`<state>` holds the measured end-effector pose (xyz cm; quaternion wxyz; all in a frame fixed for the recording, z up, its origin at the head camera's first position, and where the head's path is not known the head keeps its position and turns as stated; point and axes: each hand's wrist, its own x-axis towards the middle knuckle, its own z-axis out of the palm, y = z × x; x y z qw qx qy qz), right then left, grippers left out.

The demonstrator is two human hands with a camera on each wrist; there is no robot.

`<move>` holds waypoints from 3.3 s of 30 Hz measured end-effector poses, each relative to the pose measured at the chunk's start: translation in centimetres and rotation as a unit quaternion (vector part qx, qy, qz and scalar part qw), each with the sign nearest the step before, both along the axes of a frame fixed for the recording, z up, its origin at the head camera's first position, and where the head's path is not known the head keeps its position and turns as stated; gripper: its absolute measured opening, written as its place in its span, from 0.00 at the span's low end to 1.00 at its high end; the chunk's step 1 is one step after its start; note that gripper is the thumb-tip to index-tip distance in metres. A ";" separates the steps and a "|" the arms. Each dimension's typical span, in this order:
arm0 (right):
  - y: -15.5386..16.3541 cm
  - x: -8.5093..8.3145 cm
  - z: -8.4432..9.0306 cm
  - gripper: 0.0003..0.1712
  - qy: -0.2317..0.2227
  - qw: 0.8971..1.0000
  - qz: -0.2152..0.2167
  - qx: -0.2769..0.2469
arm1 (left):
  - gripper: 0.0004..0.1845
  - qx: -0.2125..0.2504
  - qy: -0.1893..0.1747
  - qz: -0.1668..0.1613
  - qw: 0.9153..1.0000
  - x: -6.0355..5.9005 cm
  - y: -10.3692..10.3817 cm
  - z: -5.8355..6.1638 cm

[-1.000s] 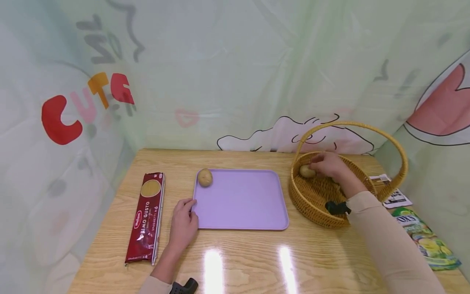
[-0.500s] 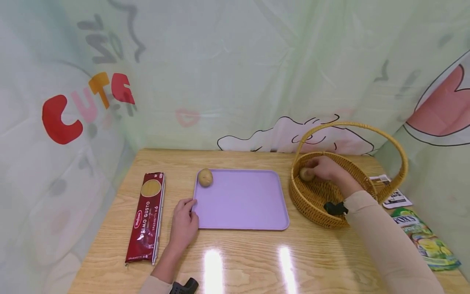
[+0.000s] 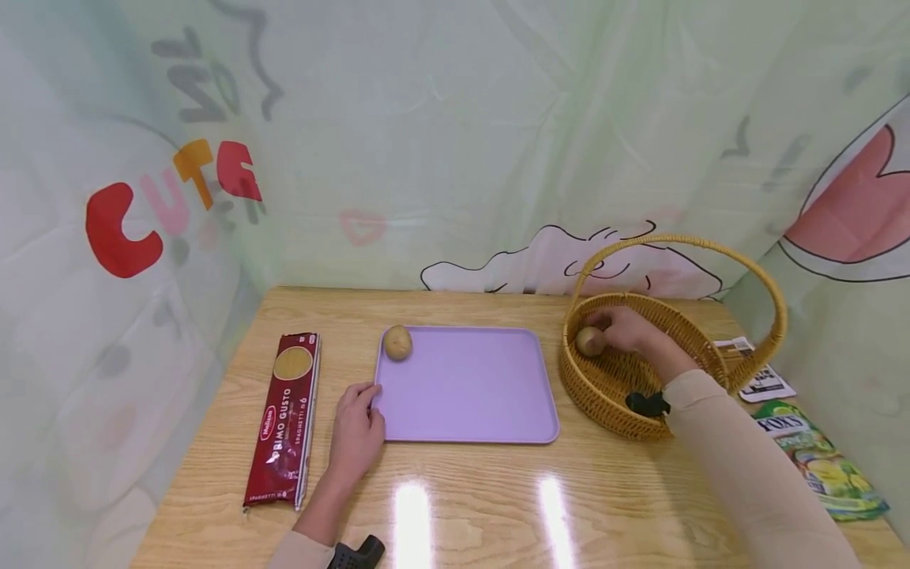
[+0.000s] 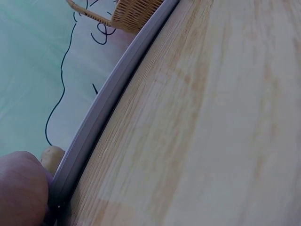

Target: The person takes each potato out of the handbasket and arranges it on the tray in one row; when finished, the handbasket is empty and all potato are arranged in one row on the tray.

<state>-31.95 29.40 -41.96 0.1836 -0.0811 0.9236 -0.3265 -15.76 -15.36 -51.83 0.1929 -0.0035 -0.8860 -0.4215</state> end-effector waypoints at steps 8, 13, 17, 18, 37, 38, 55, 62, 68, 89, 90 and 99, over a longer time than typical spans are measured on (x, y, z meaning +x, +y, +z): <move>-0.3 0.1 0.1 0.30 -0.009 1.000 -0.004 -0.025 | 0.18 -0.004 -0.002 0.002 1.000 0.1 0.1 0.3; -0.2 0.0 0.1 0.29 -0.014 1.000 0.001 -0.027 | 0.18 -0.005 0.001 0.001 1.000 0.0 0.1 0.3; 0.2 -0.1 0.2 0.28 -0.007 1.000 0.008 -0.022 | 0.18 -0.004 0.002 0.000 1.000 0.0 0.1 0.2; 0.3 -0.1 0.3 0.28 -0.008 1.000 0.005 -0.026 | 0.18 -0.004 0.003 0.000 1.000 0.0 0.1 0.1; 0.3 3.2 4.7 0.34 -0.002 0.990 -0.083 -0.118 | 0.18 -0.004 -0.006 0.003 1.000 0.1 -0.1 -0.1; 0.1 3.4 4.9 0.35 -0.002 0.989 -0.085 -0.125 | 0.18 -0.002 -0.009 0.003 1.000 0.2 -0.2 -0.1; -3.7 5.1 6.8 0.29 0.080 0.983 0.001 -0.168 | 0.18 -0.005 0.013 0.004 1.000 0.0 0.1 -0.6; -5.6 4.9 7.0 0.30 0.068 0.983 -0.002 -0.170 | 0.18 -0.002 0.002 0.004 1.000 0.0 0.1 -0.4; -7.6 4.5 6.8 0.28 0.066 0.980 0.003 -0.186 | 0.18 -0.005 0.005 0.003 1.000 0.1 0.1 -0.3; -13.8 2.3 3.9 0.30 0.034 0.976 -0.002 -0.217 | 0.18 -0.005 0.010 0.007 1.000 -0.2 0.1 -0.4; -14.1 2.1 3.7 0.30 0.035 0.975 -0.002 -0.218 | 0.18 -0.005 0.009 0.007 1.000 -0.2 0.1 -0.4; -17.3 1.0 1.5 0.29 0.030 0.967 -0.004 -0.252 | 0.18 -0.010 0.012 0.012 1.000 -0.3 0.1 -0.3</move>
